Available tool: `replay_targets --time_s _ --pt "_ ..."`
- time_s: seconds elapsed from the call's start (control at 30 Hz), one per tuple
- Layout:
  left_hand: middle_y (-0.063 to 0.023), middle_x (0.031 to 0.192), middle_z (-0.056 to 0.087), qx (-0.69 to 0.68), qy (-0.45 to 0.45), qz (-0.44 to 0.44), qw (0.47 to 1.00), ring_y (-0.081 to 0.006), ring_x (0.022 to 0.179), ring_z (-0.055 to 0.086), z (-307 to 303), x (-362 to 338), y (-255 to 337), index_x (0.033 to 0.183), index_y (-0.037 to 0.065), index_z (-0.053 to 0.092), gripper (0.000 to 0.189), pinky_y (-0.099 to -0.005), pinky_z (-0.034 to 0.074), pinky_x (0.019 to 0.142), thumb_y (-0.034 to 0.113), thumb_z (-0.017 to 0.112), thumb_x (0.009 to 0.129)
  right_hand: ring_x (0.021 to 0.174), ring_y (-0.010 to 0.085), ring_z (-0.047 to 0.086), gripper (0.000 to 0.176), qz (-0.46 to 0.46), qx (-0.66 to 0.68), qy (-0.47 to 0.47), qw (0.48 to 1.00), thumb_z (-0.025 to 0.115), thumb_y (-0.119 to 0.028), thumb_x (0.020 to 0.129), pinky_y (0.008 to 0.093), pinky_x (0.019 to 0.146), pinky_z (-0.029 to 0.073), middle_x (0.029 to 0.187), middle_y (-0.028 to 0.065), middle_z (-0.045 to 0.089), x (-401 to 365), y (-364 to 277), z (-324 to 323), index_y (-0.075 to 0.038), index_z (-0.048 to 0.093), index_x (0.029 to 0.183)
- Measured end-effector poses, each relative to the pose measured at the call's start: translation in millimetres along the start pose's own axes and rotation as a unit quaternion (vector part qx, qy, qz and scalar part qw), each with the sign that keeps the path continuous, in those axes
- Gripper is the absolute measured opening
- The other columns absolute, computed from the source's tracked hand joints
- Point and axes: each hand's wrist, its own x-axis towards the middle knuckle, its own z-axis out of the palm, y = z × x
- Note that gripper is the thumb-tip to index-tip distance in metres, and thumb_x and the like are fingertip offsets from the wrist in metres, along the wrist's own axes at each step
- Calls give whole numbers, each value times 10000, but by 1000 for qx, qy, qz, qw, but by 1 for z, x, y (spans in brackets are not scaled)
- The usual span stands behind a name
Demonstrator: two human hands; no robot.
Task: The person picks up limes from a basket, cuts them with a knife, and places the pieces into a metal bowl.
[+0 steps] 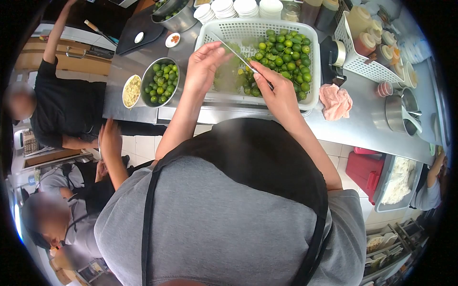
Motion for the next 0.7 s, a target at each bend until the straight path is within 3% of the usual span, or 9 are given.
replay_targets --time_s 0.2,0.27,0.3,0.33,0.4,0.43,0.6,0.63,0.7 --pt "-101 906 619 28 88 50 995 -214 833 626 -62 11 41 987 -12 589 206 -325 514 797 60 638 801 872 142 605 288 37 26 -21 999 551 -165 886 243 782 444 1029 127 643 -5 4 -4 -68 579 1156" --pt "-92 888 615 191 122 81 971 -197 797 622 -81 3 67 974 -23 585 226 -298 512 771 71 660 783 888 138 599 287 50 28 -1 998 552 -167 887 240 797 438 1044 124 640 -3 15 -10 -70 580 1156" --pt "-92 899 620 315 144 74 935 -171 801 619 -90 -2 80 962 -30 594 248 -288 507 750 92 680 763 903 135 593 286 63 30 19 997 553 -169 888 238 813 431 1059 120 638 -1 21 -14 -73 581 1156" --pt "-116 924 636 515 153 69 840 -185 809 631 -98 -7 94 942 -12 623 253 -307 499 740 93 694 722 903 135 593 286 63 30 19 997 553 -169 888 238 813 431 1059 120 638 2 27 -18 -73 581 1156" --pt "-147 973 636 709 142 -9 691 -209 870 622 -102 -18 111 964 9 636 281 -310 477 787 103 692 705 798 97 564 286 43 19 71 996 554 -169 890 220 735 435 937 65 653 6 37 -26 -75 584 1158" --pt "-138 1003 637 745 120 18 656 -230 888 621 -100 -22 112 971 36 649 312 -335 474 794 106 703 673 677 58 485 299 85 26 57 994 551 -170 893 194 632 406 789 -3 592 6 37 -33 -85 574 1179" --pt "-138 924 653 743 20 114 659 -264 812 630 -78 21 63 974 75 667 342 -348 485 746 251 704 683 620 37 413 326 111 50 78 990 542 -174 901 178 563 358 716 -34 517 6 28 -38 -94 546 1216" --pt "-133 887 662 747 18 62 661 -263 782 638 -58 35 51 971 80 671 318 -346 489 733 241 695 698 617 36 409 323 100 49 76 991 540 -170 900 179 555 351 711 -34 511 5 28 -37 -91 548 1213" --pt "-152 862 659 707 -15 76 703 -278 804 638 -53 70 4 943 67 673 287 -347 493 759 246 671 719 613 36 404 320 88 48 77 992 539 -166 900 179 548 344 706 -35 506 2 28 -37 -88 551 1210"
